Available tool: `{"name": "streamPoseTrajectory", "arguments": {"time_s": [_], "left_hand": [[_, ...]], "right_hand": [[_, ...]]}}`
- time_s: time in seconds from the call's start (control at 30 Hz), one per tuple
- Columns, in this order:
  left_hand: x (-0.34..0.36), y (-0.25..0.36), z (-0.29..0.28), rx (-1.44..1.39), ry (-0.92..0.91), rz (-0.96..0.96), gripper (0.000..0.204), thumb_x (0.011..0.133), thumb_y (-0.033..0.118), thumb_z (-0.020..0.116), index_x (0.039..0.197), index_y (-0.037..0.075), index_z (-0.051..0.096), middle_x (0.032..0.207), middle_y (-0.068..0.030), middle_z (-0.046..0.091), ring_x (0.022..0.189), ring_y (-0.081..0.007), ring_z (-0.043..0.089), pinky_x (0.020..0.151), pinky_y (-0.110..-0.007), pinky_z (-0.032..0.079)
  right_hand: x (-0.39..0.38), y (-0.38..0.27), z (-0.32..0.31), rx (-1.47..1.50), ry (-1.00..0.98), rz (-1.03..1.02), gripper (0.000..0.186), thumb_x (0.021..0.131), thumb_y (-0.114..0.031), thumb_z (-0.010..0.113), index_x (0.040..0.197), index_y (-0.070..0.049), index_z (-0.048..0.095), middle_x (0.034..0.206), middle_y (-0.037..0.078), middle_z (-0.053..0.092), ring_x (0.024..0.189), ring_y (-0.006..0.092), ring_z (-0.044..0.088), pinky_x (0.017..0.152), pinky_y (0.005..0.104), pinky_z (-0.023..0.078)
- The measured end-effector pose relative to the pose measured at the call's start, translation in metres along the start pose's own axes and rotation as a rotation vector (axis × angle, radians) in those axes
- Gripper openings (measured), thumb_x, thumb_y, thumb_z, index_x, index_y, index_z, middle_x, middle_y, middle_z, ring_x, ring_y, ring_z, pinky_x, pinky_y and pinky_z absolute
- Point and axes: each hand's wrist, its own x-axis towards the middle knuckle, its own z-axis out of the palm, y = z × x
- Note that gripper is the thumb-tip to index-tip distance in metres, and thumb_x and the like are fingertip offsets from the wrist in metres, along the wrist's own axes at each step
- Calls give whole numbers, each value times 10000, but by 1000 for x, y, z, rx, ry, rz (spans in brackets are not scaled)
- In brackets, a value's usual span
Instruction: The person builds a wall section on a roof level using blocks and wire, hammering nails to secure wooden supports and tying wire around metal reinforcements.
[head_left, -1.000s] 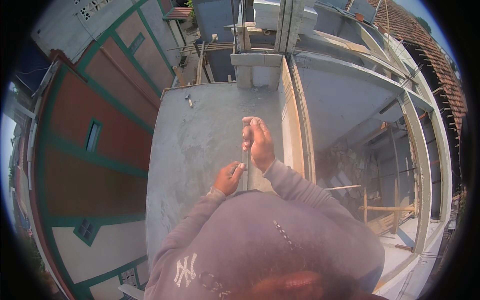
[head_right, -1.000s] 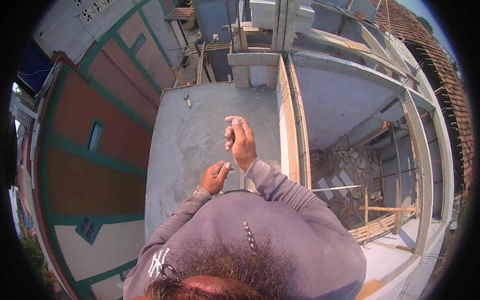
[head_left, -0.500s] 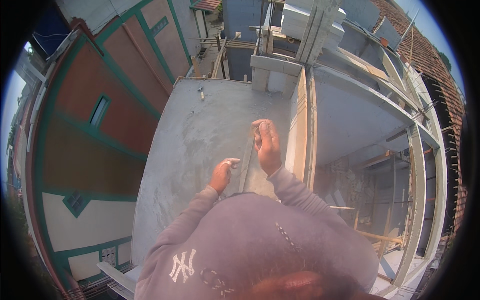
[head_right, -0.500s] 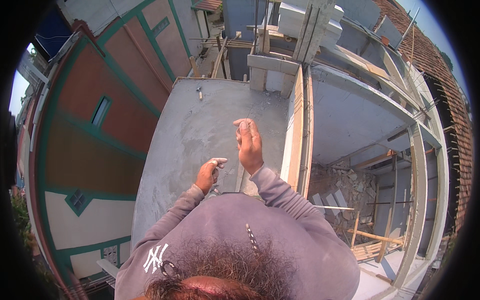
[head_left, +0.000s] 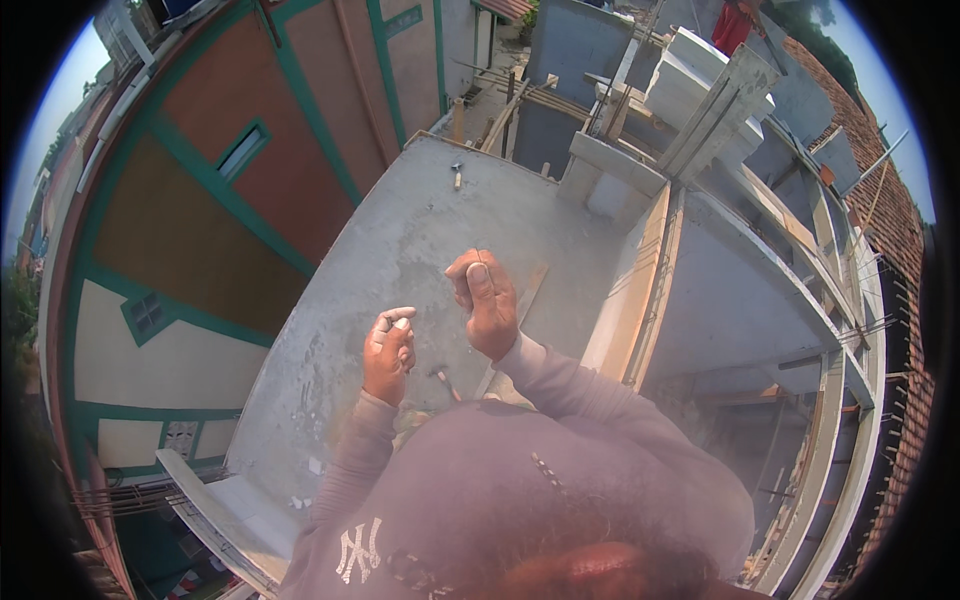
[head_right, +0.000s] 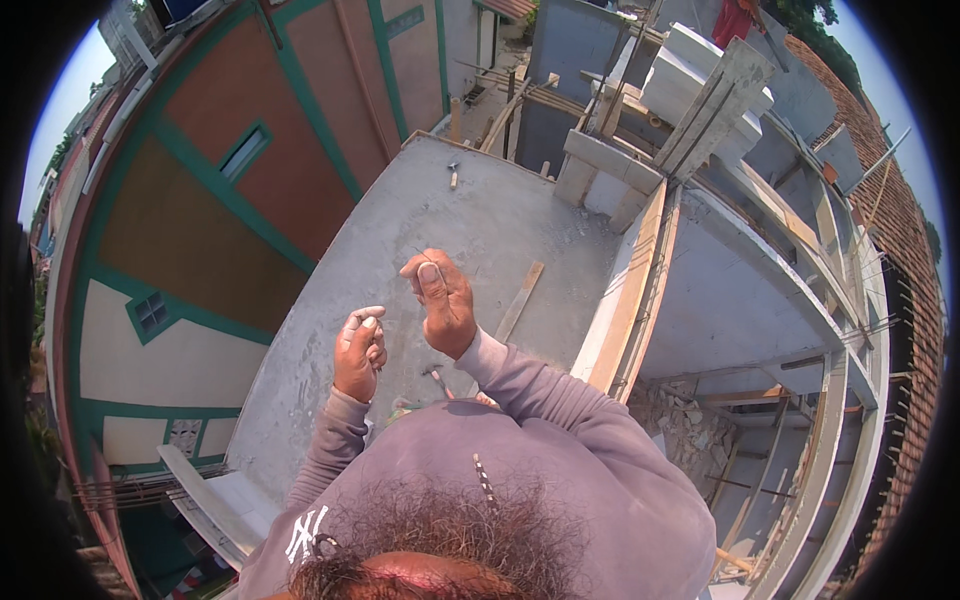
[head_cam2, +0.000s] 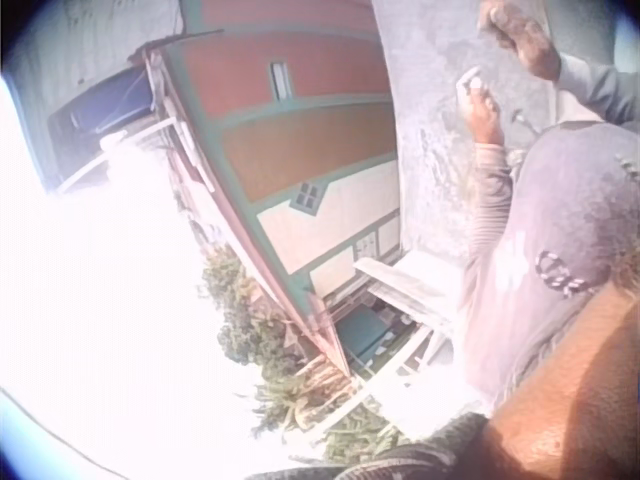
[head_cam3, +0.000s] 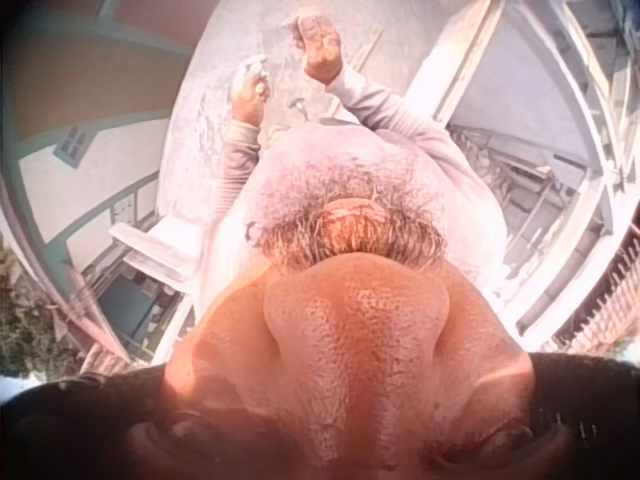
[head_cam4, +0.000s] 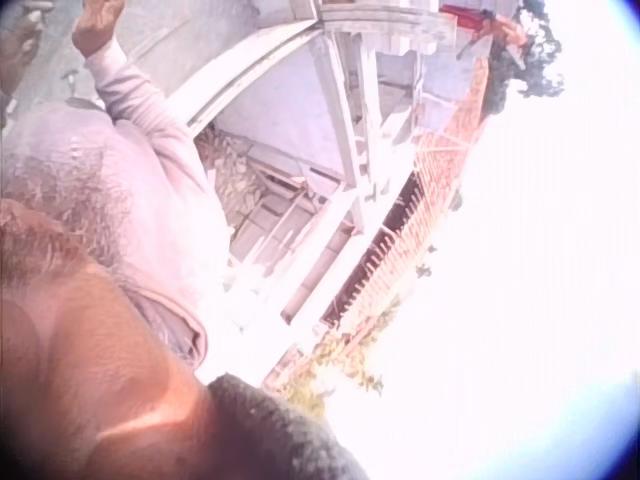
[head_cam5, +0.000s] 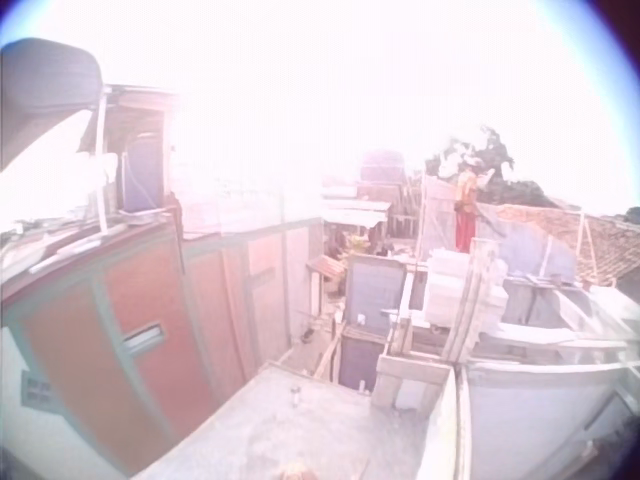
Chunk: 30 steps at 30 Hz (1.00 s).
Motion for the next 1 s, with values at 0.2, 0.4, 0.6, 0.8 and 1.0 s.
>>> {"name": "streamPoseTrajectory", "arguments": {"time_s": [0.2,0.4,0.6,0.8,1.0], "left_hand": [[-4,13,-39,161,-12,211,278,1066,222,628,1240,11,676,885,60,574,637,2,405,540,-196,320],[-5,27,-90,152,-9,212,201,1051,226,691,1134,43,688,885,21,651,647,-5,436,556,-196,331],[-7,57,-136,254,56,288,168,1045,179,692,1140,42,681,961,4,664,682,-13,461,578,-200,360],[-4,96,-183,129,361,497,194,1077,191,650,1189,33,641,933,-24,667,587,-14,427,491,-209,334],[-24,150,-213,-137,529,699,241,1088,253,631,1225,55,621,1002,-11,632,600,-16,397,492,-203,325]], "right_hand": [[8,20,78,223,-228,95,385,1156,-365,418,1047,-58,624,829,-19,477,713,64,409,624,245,370],[40,34,134,331,-227,257,421,1158,-410,404,1053,-60,614,823,-2,500,702,85,479,666,268,470],[57,46,188,312,-264,255,351,1147,-361,463,1155,-63,650,922,10,560,818,102,549,767,271,518],[35,97,210,-98,-503,306,402,1096,-328,568,1363,-30,611,1286,150,620,1199,263,614,1055,407,499],[-10,153,222,-387,-1013,406,413,1076,-310,588,1400,-53,592,1350,184,600,1314,347,562,1157,473,429]]}}
